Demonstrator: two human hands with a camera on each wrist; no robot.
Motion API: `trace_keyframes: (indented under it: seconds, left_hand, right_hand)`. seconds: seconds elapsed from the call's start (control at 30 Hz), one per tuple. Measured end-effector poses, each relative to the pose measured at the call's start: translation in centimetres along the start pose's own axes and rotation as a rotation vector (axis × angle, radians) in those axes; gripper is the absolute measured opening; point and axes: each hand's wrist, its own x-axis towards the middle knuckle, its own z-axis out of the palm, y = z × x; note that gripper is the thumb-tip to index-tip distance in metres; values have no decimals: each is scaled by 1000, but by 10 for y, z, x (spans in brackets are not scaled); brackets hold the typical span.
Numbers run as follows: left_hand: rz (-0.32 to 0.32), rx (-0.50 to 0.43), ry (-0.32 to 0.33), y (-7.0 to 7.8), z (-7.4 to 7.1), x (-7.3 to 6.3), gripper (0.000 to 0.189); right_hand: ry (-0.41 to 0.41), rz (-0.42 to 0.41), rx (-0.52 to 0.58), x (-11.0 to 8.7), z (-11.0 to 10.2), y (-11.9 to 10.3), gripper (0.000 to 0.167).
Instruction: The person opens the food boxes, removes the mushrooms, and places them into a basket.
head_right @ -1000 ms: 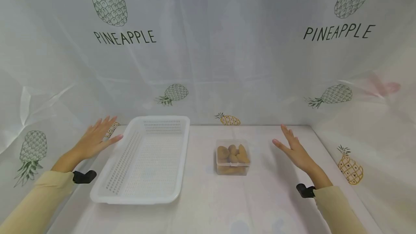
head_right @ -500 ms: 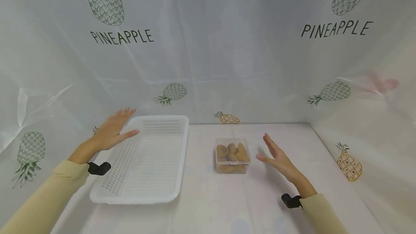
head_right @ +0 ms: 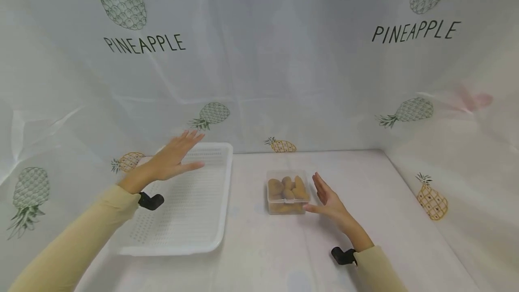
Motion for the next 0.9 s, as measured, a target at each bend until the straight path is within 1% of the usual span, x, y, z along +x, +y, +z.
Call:
trace_keyframes:
  seconds: [0.2, 0.33, 0.53, 0.6, 0.77, 0.9]
  left_hand:
    - [70, -1, -28, 21, 12, 21, 87]
    - [108, -14, -65, 38, 21, 34, 88]
    - [164, -23, -122, 63, 33, 51, 92]
    - [183, -10, -144, 71, 38, 56, 92]
    - [253, 17, -180, 93, 47, 68, 94]
    - [291, 27, -205, 110, 56, 78, 94]
  right_hand:
    - [34, 4, 45, 0, 12, 7, 108]
    - [68, 16, 61, -3, 18, 8, 107]
    - [109, 46, 31, -1, 27, 12, 105]
    - [119, 38, 23, 1, 31, 13, 103]
    - [146, 37, 59, 5, 38, 12, 101]
    - [162, 48, 96, 6, 42, 12, 99]
